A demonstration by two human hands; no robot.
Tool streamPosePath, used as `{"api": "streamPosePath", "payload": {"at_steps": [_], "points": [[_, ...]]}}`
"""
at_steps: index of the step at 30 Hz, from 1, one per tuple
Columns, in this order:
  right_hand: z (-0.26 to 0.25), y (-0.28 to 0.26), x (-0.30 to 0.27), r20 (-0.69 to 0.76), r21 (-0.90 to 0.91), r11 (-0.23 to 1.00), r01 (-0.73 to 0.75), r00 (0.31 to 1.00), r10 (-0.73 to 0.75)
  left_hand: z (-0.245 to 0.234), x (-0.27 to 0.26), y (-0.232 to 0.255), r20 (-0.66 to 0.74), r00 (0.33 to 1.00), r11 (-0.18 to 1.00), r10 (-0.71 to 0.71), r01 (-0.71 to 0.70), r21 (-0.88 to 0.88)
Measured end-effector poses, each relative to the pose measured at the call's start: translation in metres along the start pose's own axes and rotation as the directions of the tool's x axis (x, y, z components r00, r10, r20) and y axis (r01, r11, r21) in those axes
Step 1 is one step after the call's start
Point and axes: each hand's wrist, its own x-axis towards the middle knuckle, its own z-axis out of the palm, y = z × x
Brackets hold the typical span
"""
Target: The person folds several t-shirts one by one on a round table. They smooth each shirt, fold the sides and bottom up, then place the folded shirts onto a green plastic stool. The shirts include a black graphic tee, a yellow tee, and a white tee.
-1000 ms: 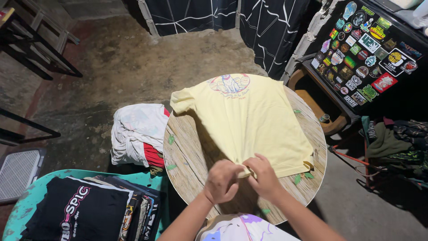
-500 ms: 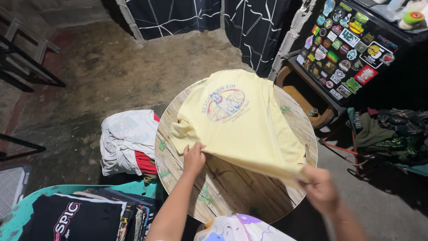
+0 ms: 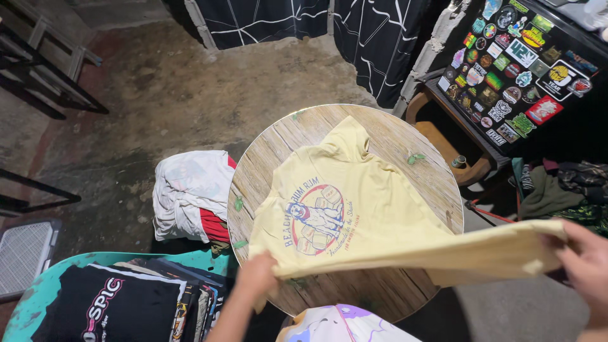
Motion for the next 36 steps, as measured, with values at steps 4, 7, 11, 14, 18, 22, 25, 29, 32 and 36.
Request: {"api": "streamPosePath", "payload": {"at_steps": [4, 7, 11, 14, 18, 22, 25, 29, 32, 36], "points": [[0.019, 0.013, 0.094, -0.049, -0.188, 0.929, -0.319, 0.948, 0.315, -0.019, 0.089, -0.064, 0.108, 0.977, 0.983, -0.183, 0.179, 0.047], [0.061, -0.013, 0.174, -0.103, -0.038, 0.934, -0.356, 0.931, 0.350, -0.051, 0.196, -0.092, -0.133, 0.989, 0.992, -0.066, 0.051, -0.117], [0.063, -0.094, 0.259, -0.042, 0.350, 0.863, -0.366, 0.914, 0.405, -0.168, 0.317, -0.068, -0.491, 0.819, 0.643, -0.297, -0.209, -0.737], [0.043, -0.139, 0.291, -0.157, 0.494, 0.868, -0.058, 0.976, 0.154, -0.282, 0.318, -0.026, -0.896, 0.428, 0.231, -0.122, -0.865, -0.445], [-0.012, -0.143, 0.300, -0.334, 0.415, 0.823, 0.389, 0.906, -0.260, -0.364, 0.222, 0.000, -0.999, 0.042, 0.447, 0.032, -0.894, -0.023], [-0.025, -0.093, 0.274, -0.161, -0.416, 0.729, 0.543, 0.745, -0.647, -0.334, 0.117, 0.004, -0.984, 0.033, 0.626, 0.175, -0.775, 0.085], [-0.003, -0.045, 0.222, -0.147, 0.946, 0.287, 0.149, 0.989, -0.027, -0.277, 0.067, -0.010, -0.965, 0.185, 0.794, 0.185, -0.607, 0.036], [0.035, 0.007, 0.136, -0.178, 0.378, 0.925, 0.020, 0.983, 0.051, -0.189, 0.028, -0.038, -0.848, 0.515, 0.914, 0.125, -0.392, -0.103], [0.055, 0.038, 0.091, -0.065, 0.143, 0.982, 0.120, 0.992, -0.111, -0.134, 0.006, -0.050, -0.723, 0.682, 0.973, 0.112, -0.222, -0.059], [0.067, 0.083, 0.042, 0.147, 0.148, 0.955, -0.256, 0.961, 0.235, -0.089, -0.020, -0.052, -0.604, 0.773, 0.938, 0.196, -0.327, -0.114]]}}
